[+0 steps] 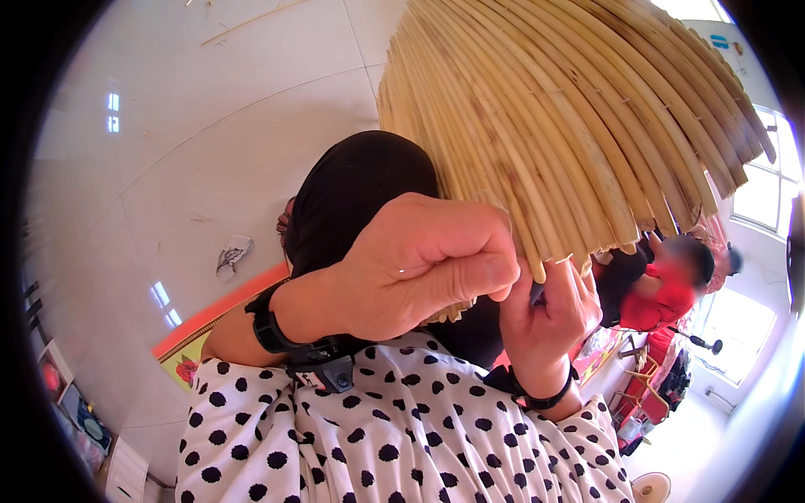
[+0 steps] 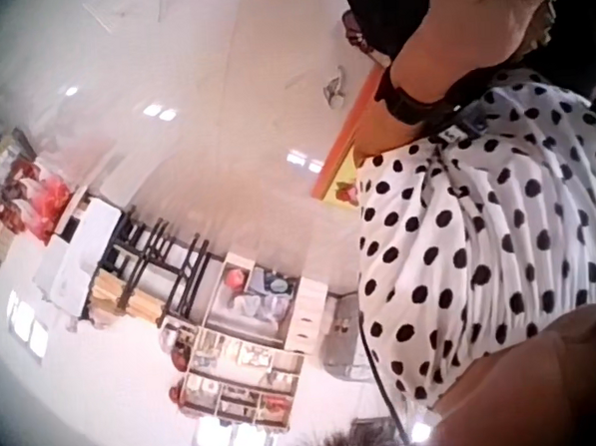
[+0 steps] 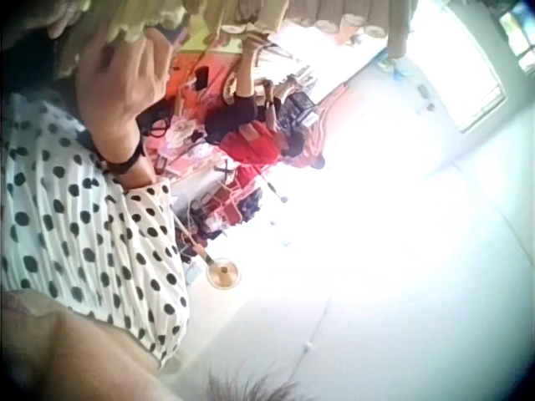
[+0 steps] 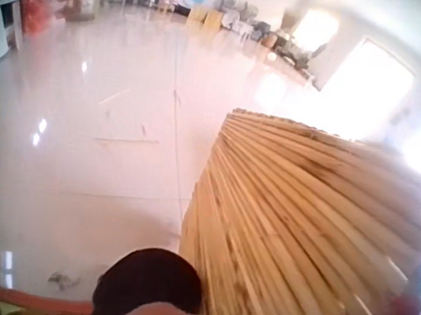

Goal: The person sits on the floor and weaves a thin white string through the ends of a bundle of bamboo sticks held in their lap. They repeatedly pull the string through the sticks and adjust the bundle's position to continue the weaving process.

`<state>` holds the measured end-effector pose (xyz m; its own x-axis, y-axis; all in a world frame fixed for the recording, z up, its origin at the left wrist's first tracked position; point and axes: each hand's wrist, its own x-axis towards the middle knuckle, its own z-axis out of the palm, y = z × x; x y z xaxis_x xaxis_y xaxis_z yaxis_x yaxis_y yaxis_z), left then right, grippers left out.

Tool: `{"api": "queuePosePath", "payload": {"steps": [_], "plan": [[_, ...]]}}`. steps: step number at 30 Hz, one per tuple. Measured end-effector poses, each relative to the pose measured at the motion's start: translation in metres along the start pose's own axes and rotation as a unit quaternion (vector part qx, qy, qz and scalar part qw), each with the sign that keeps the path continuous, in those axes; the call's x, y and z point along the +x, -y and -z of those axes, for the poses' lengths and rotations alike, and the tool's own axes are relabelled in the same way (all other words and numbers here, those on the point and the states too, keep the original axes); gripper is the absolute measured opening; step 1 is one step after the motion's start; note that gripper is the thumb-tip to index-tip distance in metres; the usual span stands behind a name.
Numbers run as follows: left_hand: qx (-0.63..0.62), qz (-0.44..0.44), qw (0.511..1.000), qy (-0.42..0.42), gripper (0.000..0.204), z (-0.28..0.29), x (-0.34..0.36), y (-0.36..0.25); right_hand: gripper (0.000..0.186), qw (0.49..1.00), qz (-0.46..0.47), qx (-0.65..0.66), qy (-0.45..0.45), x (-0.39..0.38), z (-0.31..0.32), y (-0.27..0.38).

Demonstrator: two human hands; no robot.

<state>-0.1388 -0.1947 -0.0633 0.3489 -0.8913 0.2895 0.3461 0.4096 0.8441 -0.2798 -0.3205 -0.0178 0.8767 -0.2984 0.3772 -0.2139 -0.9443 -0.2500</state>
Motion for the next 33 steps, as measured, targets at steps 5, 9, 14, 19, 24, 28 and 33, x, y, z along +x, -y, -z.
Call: {"api": "queuePosePath", "payload": {"steps": [5, 9, 14, 19, 24, 28, 33], "plan": [[-0.135, 0.030, 0.990, -0.033, 0.025, 0.008, 0.008, 0.022, 0.010, 1.000, 0.016, -0.022, -0.008, 0.000, -0.003, -0.007], [-0.130, 0.028, 0.991, -0.032, 0.024, 0.012, 0.014, 0.024, 0.015, 0.999, 0.020, -0.034, 0.003, -0.003, 0.002, -0.010], [-0.116, 0.061, 0.991, -0.025, 0.025, 0.010, 0.018, 0.014, 0.015, 0.999, 0.040, -0.016, -0.007, 0.003, 0.004, -0.011], [-0.100, 0.010, 0.995, -0.026, 0.023, 0.005, 0.017, 0.010, 0.012, 0.997, -0.018, -0.060, 0.041, 0.006, 0.007, -0.003], [-0.003, 0.010, 1.000, 0.001, 0.025, 0.007, 0.012, 0.005, 0.018, 0.997, -0.021, -0.058, 0.052, 0.003, 0.012, -0.003], [0.040, -0.096, 0.995, 0.000, 0.027, 0.003, 0.015, 0.016, 0.018, 0.998, -0.024, -0.043, 0.038, -0.003, 0.008, -0.012], [-0.112, 0.040, 0.992, -0.026, 0.027, 0.009, 0.021, 0.017, 0.012, 0.999, 0.007, -0.033, 0.022, 0.001, 0.003, -0.019]]}}
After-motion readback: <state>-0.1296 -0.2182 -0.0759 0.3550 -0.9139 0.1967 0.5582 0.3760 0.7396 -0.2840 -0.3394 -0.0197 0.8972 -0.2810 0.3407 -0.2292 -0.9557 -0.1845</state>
